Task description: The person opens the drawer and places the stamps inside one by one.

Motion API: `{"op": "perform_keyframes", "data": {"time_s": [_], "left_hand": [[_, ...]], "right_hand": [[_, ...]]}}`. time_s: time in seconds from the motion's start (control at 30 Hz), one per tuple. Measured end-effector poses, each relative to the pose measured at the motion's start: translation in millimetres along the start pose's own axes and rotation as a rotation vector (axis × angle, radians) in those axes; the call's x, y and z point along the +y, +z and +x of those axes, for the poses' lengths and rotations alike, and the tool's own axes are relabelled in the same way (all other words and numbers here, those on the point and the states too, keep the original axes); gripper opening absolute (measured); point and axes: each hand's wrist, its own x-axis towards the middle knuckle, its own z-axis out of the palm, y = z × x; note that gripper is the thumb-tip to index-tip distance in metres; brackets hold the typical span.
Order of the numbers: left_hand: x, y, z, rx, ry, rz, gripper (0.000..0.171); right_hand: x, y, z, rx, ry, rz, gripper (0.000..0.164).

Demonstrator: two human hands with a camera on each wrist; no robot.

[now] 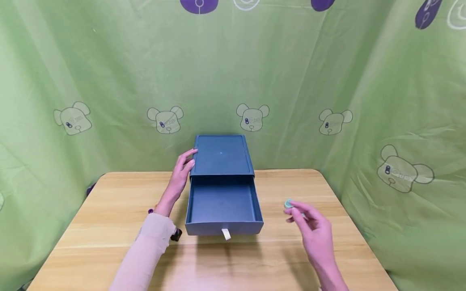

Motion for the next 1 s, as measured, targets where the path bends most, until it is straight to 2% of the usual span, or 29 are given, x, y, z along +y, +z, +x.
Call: {"op": "perform_keyframes", "data": {"time_s": [0.2,0.33,0.5,0.6,0.8,1.0], "left_hand": [[-2.2,-0.9,2.6,0.001,0.000,-0.002,0.047],[-2.9,-1.5,2.2,-0.005,-0.012,0.007,0.046],[-1.2,-1.3,1.3,-0.013,-0.011,0.016,0.047],[-3.9,-0.8,3.3,-0.007,-0.006,0.012,0.047],[-33.7,-2.1,13.6,0.018,-0.009,0.000,0.046],[-40.9,-2.3,15.0,0.025,0.000,0.004,0.045]], "right_hand": [[22,-30,23,0.141,0.181,-0.027,0.031],[45,-52,33,0.220,0.229,-0.056,0.035],[77,-78,37,0.275,0.306,-0.096,0.041],[93,-91,37,0.280,0.394,-0.123,0.048],[117,-109,27,0.257,0.577,-0.161,0.061],[132,-117,23,0.221,0.675,-0.171,0.067]]}}
